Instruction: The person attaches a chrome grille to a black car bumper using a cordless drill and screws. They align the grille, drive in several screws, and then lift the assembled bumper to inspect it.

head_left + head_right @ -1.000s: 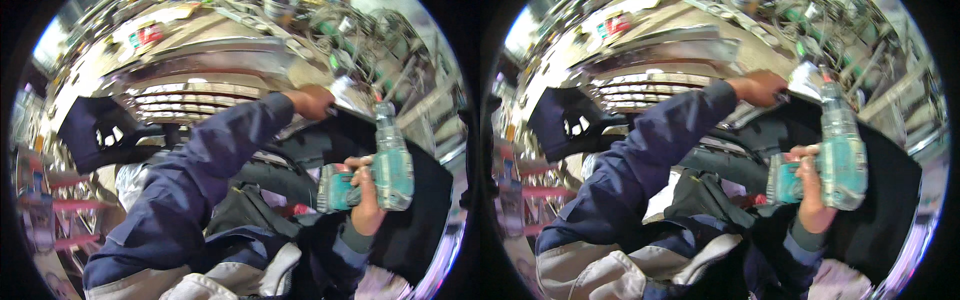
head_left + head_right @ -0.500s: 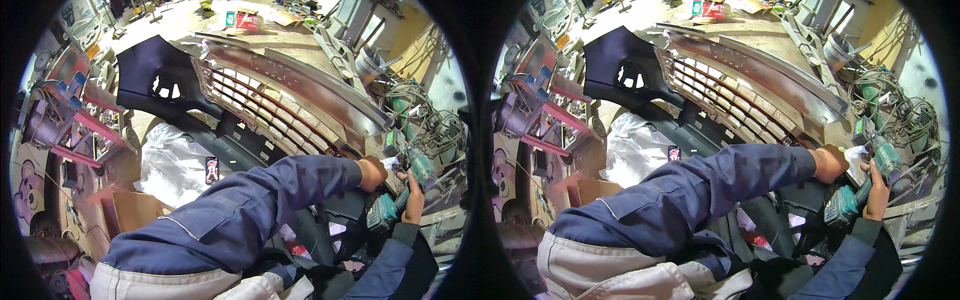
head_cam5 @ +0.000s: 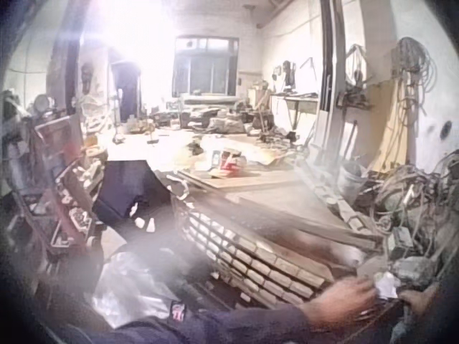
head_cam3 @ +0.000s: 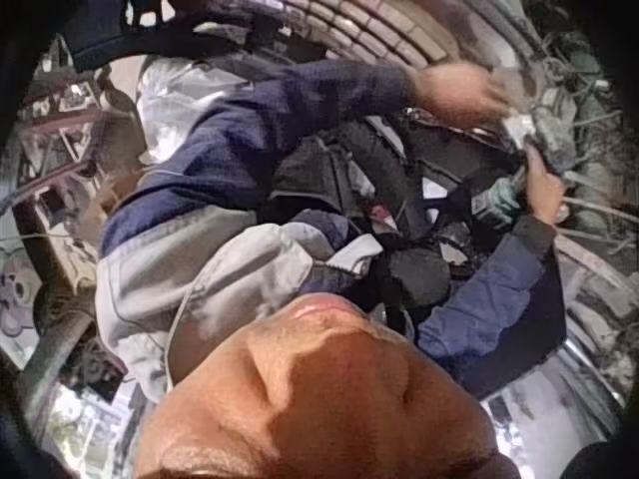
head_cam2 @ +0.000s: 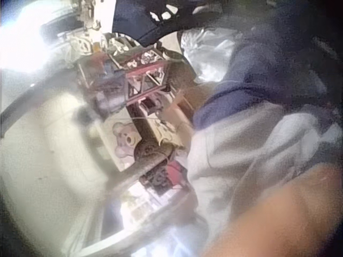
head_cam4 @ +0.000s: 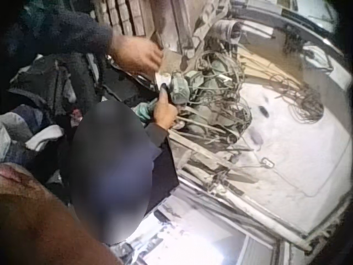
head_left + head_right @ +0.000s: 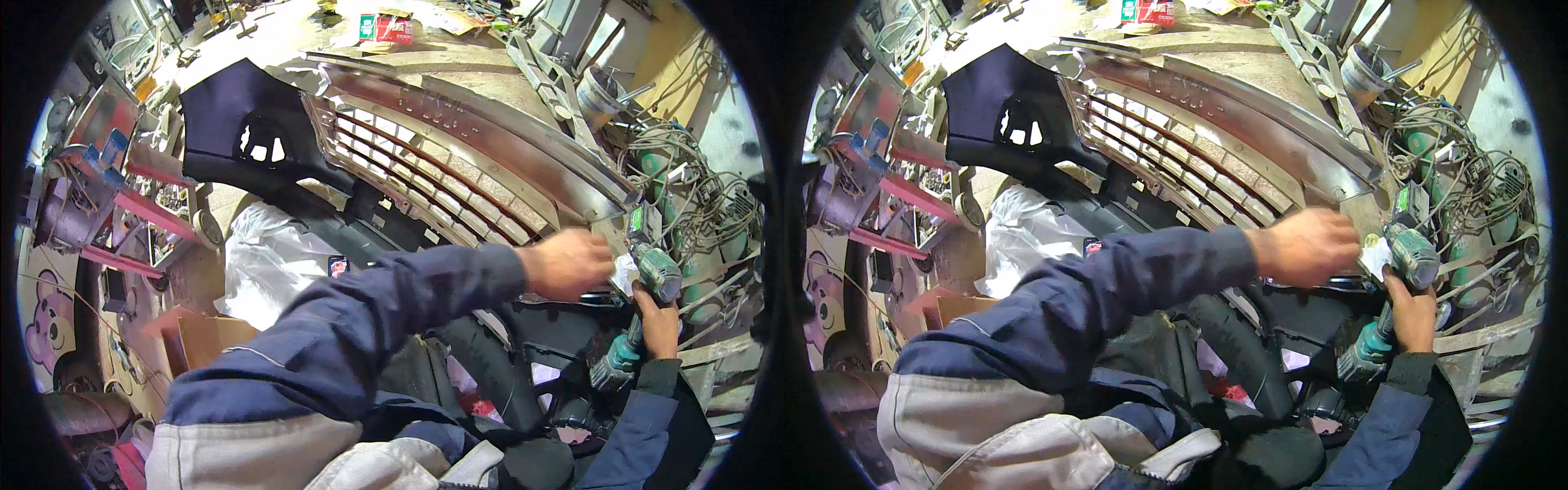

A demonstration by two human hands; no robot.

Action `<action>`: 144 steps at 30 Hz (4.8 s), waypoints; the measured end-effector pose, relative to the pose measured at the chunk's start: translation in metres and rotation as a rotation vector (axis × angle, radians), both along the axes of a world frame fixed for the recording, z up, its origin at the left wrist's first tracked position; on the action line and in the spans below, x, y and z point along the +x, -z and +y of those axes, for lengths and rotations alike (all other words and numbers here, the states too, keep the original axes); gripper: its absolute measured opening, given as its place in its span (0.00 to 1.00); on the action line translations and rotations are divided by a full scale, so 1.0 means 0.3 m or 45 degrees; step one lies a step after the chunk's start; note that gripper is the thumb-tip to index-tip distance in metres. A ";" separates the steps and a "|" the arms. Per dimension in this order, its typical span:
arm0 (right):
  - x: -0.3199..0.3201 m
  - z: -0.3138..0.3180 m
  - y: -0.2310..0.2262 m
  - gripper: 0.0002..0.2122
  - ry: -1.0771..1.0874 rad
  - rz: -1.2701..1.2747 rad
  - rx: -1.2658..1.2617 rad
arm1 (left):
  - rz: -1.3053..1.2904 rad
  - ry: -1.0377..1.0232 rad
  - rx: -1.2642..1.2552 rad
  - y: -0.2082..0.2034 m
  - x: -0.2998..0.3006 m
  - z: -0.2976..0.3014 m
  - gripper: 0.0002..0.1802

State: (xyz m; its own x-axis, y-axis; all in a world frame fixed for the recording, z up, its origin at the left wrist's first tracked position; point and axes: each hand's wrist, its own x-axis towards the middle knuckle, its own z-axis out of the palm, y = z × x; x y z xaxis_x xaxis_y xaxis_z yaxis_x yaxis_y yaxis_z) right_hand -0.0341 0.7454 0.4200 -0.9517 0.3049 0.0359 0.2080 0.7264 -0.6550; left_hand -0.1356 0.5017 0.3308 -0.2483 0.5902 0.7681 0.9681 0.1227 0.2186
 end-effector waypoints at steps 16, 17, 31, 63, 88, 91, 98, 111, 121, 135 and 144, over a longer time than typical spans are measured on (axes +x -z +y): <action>0.158 -0.008 -0.030 0.17 -0.187 0.117 -0.024 | 0.130 -0.998 -1.116 0.049 -0.993 -1.122 0.33; 0.164 -0.001 -0.026 0.17 -0.177 0.127 -0.045 | 0.104 -0.900 -1.219 0.083 -1.026 -1.127 0.30; 0.362 0.668 0.203 0.15 -0.274 0.094 0.705 | 0.462 -0.421 -1.096 -0.240 -0.793 -0.822 0.12; 0.648 0.182 -0.001 0.22 0.376 0.511 -0.789 | -0.069 -0.771 -1.190 -0.200 -0.483 -0.310 0.14; -0.305 0.068 0.048 0.19 -0.209 0.228 -1.021 | 0.310 -0.608 -0.429 -0.060 -0.439 -0.767 0.22; -0.326 0.068 0.073 0.19 -0.267 0.156 -0.935 | 0.235 -0.396 -0.205 -0.076 -0.423 -0.793 0.23; -0.386 0.079 0.104 0.20 -0.281 0.060 -0.883 | -0.292 -1.051 0.156 0.400 -0.157 -1.030 0.10; -0.355 0.009 0.102 0.18 -0.215 0.089 -0.791 | -1.665 -1.365 -0.476 1.461 0.304 -0.913 0.16; -0.259 -0.071 0.090 0.20 -0.284 0.103 -0.555 | -1.625 -1.454 -0.682 1.502 0.257 -0.863 0.18; -0.221 -0.117 0.083 0.20 -0.281 0.096 -0.566 | -1.544 -1.561 -0.627 1.487 0.265 -0.834 0.16; -0.218 -0.083 0.082 0.20 -0.407 0.079 -0.380 | -1.600 -1.611 -0.555 1.488 0.273 -0.821 0.17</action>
